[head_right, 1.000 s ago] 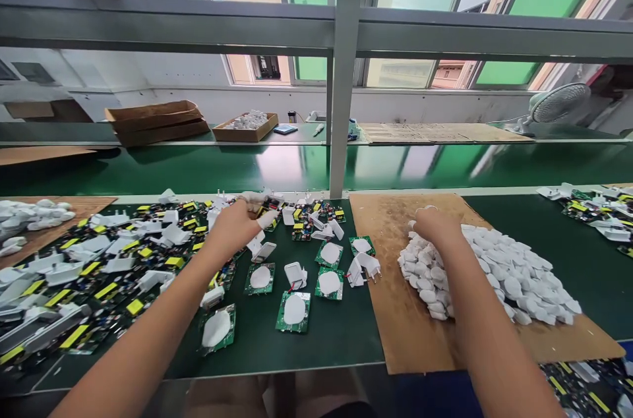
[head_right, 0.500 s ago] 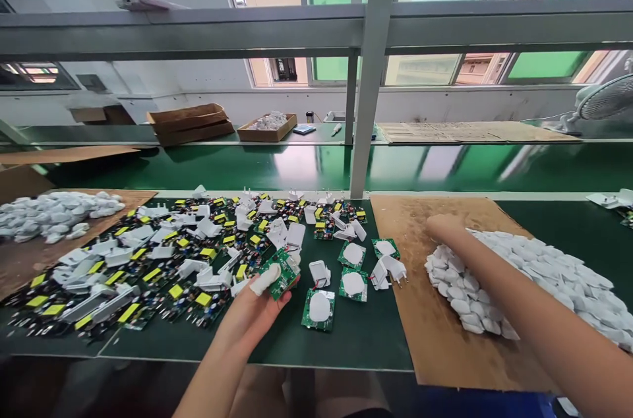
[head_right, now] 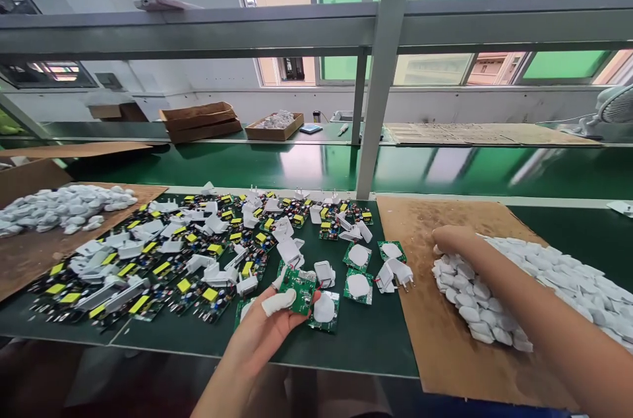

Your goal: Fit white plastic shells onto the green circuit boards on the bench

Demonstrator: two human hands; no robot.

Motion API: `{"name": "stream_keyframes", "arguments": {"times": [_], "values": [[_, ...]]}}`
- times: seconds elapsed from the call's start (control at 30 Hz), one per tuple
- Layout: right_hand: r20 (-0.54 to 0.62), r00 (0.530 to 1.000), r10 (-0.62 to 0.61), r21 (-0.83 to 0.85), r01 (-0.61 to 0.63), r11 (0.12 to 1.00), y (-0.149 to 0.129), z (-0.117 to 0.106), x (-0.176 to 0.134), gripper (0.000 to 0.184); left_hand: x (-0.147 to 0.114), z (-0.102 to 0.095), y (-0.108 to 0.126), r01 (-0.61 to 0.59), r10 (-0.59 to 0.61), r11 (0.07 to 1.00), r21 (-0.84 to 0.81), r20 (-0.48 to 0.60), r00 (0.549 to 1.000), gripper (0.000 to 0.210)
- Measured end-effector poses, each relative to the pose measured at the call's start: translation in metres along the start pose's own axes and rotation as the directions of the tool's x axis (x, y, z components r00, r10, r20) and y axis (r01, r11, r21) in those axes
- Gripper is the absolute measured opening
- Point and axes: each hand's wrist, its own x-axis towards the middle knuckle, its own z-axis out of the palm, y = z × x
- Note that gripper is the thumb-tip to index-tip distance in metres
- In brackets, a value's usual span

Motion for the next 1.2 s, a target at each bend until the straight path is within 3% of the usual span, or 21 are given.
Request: {"name": "stream_keyframes", "arguments": {"times": [0.07, 0.13, 0.27, 0.37, 0.4, 0.47, 0.53, 0.63, 0.7, 0.77, 0.87, 0.97, 1.07, 1.2], "values": [[0.147, 0.989, -0.007, -0.099, 0.022, 0.995, -0.004, 0.001, -0.005, 0.025, 0.000, 0.000, 0.000, 0.014, -0.013, 1.000, -0.024, 0.005, 1.000, 0.047], [0.200, 0.979, -0.040, -0.147, 0.070, 0.987, -0.008, -0.004, -0.009, 0.024, 0.001, 0.001, 0.000, 0.053, -0.053, 0.998, -0.017, -0.041, 0.998, 0.040], [0.119, 0.977, -0.178, -0.082, 0.188, 0.979, -0.027, -0.027, -0.020, 0.016, 0.004, 0.006, -0.001, 0.063, -0.058, 0.997, 0.050, -0.094, 0.994, 0.031], [0.033, 0.939, -0.343, 0.090, 0.339, 0.937, -0.058, -0.036, -0.051, 0.015, 0.005, 0.012, -0.002, 0.051, -0.048, 0.998, 0.032, -0.085, 0.995, 0.026], [0.003, 0.909, -0.417, 0.162, 0.411, 0.897, -0.071, -0.034, -0.067, 0.019, 0.005, 0.014, -0.002, 0.054, -0.052, 0.998, 0.021, -0.076, 0.996, 0.026], [-0.245, 0.784, -0.571, 0.396, 0.618, 0.679, -0.100, -0.025, -0.100, 0.020, 0.005, 0.017, -0.003, 0.052, -0.051, 0.999, 0.003, -0.049, 0.997, 0.028], [-0.342, 0.663, -0.666, 0.424, 0.741, 0.520, -0.127, -0.010, -0.127, 0.021, 0.004, 0.018, -0.005, 0.029, -0.029, 0.999, -0.016, -0.004, 1.000, 0.032], [-0.485, 0.574, -0.660, 0.356, 0.819, 0.451, -0.154, 0.017, -0.145, 0.022, 0.002, 0.017, -0.009, -0.032, 0.032, 0.999, 0.002, 0.051, 0.998, 0.042], [-0.519, 0.572, -0.635, 0.341, 0.820, 0.461, -0.162, 0.030, -0.146, 0.022, 0.002, 0.016, -0.012, -0.090, 0.087, 0.992, 0.090, 0.032, 0.996, 0.050], [-0.442, 0.625, -0.644, 0.407, 0.779, 0.477, -0.162, 0.035, -0.144, 0.029, 0.002, 0.014, -0.014, -0.146, 0.152, 0.968, 0.203, -0.012, 0.988, 0.058], [-0.147, 0.757, -0.637, 0.595, 0.582, 0.554, -0.154, 0.031, -0.144, 0.059, 0.002, 0.011, -0.015, -0.161, 0.186, 0.932, 0.326, -0.047, 0.981, 0.062], [0.065, 0.818, -0.571, 0.696, 0.374, 0.614, -0.147, 0.023, -0.146, 0.074, 0.002, 0.011, -0.015, -0.182, 0.203, 0.919, 0.349, -0.024, 0.979, 0.061], [0.092, 0.791, -0.605, 0.755, 0.341, 0.561, -0.147, 0.021, -0.149, 0.068, 0.001, 0.012, -0.016, -0.235, 0.242, 0.918, 0.318, 0.017, 0.970, 0.061], [-0.007, 0.745, -0.667, 0.814, 0.392, 0.429, -0.156, 0.024, -0.153, 0.056, 0.003, 0.007, -0.019, -0.307, 0.297, 0.918, 0.251, 0.078, 0.952, 0.062]]}}
